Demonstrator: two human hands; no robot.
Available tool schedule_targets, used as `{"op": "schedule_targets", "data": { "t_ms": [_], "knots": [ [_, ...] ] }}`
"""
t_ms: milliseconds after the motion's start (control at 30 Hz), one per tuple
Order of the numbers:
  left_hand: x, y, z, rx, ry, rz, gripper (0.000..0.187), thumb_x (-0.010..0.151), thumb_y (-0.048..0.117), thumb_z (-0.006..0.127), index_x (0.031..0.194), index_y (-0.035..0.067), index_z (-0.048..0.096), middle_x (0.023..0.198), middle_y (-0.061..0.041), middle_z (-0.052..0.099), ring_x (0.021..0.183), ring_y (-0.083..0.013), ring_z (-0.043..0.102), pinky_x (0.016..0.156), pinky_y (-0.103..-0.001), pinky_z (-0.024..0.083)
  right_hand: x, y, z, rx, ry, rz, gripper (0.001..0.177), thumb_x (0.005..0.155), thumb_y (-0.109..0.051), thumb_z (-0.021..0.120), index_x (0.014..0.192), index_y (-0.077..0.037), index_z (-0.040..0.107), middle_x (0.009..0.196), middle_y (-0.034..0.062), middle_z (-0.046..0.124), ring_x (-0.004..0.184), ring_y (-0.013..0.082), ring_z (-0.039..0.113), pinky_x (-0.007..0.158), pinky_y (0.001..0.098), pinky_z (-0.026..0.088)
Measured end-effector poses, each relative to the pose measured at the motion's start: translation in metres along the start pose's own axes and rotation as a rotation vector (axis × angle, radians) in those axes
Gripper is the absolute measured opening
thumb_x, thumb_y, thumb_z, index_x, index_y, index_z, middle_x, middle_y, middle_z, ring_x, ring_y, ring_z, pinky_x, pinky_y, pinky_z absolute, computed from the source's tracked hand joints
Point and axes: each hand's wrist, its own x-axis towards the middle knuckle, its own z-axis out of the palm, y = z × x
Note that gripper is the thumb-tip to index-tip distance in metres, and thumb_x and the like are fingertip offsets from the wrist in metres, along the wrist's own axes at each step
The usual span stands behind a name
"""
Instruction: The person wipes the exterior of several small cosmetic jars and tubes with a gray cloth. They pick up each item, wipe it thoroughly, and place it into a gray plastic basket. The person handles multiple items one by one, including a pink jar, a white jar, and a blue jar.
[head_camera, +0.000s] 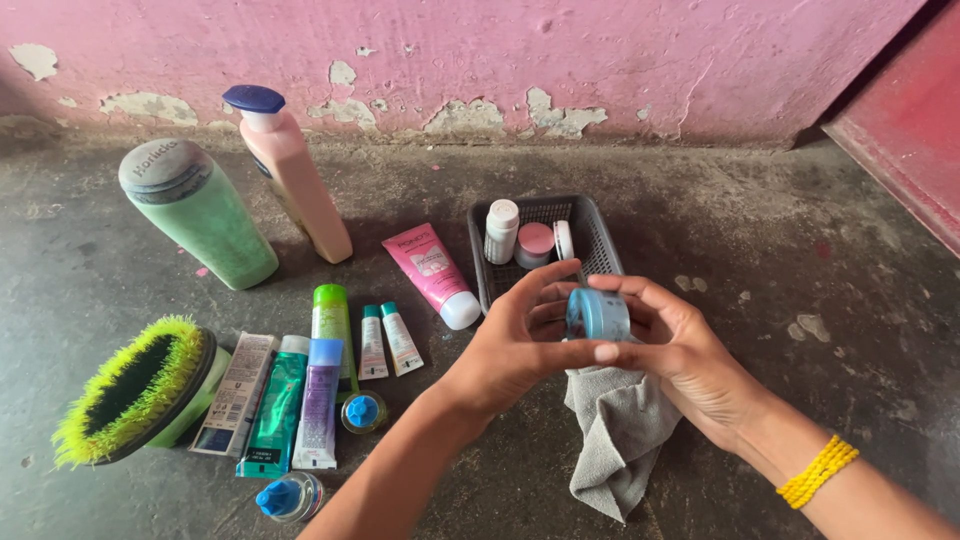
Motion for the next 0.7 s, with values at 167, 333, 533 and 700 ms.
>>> {"op": "schedule_targets", "data": {
  "t_ms": [167,333,533,700],
  "knots": [
    [-0.002,0.002,0.003,0.161,0.014,0.062,0.099,0.067,0.022,0.090,0.153,0.006,0.044,0.134,-0.019,0.065,0.125,-0.0279,0.064,0.104,-0.042,0.054,0.000,-0.008,0.007,0.084,0.040,-0.013,0.064,0.081,-0.033,0.073,0.142,-0.017,0.058,0.124,0.0067,0.064,0.115,0.0171,0.062,0.099,0.0365,0.051],
    [0.000,-0.001,0.008,0.537,0.100,0.288,0.092,0.074,0.024,0.089,0.153,0.003,0.046,0.135,-0.017,0.061,0.122,-0.0246,0.067,0.105,-0.039,0.056,0.004,0.003,0.017,-0.027,0.196,-0.125,0.052,0.096,-0.049,0.051,0.136,-0.016,0.056,0.118,0.0039,0.063,0.106,0.0134,0.062,0.090,0.0338,0.051],
    [0.004,0.004,0.017,0.463,0.081,0.204,0.088,0.073,0.031,0.090,0.143,0.001,0.048,0.122,-0.014,0.064,0.112,-0.0206,0.069,0.097,-0.036,0.059,0.012,0.017,0.008,-0.264,0.240,-0.380,0.045,0.108,-0.045,0.042,0.118,-0.006,0.061,0.102,0.0023,0.064,0.097,0.0077,0.058,0.088,0.0274,0.048],
    [0.006,0.000,0.019,0.352,0.083,0.126,0.081,0.065,0.028,0.094,0.130,0.001,0.054,0.104,-0.007,0.068,0.098,-0.0158,0.071,0.087,-0.033,0.061,0.008,0.017,0.001,-0.349,0.241,-0.382,0.045,0.104,-0.046,0.041,0.107,-0.006,0.061,0.086,0.0006,0.061,0.083,0.0061,0.055,0.074,0.0271,0.047]
  ]
}}
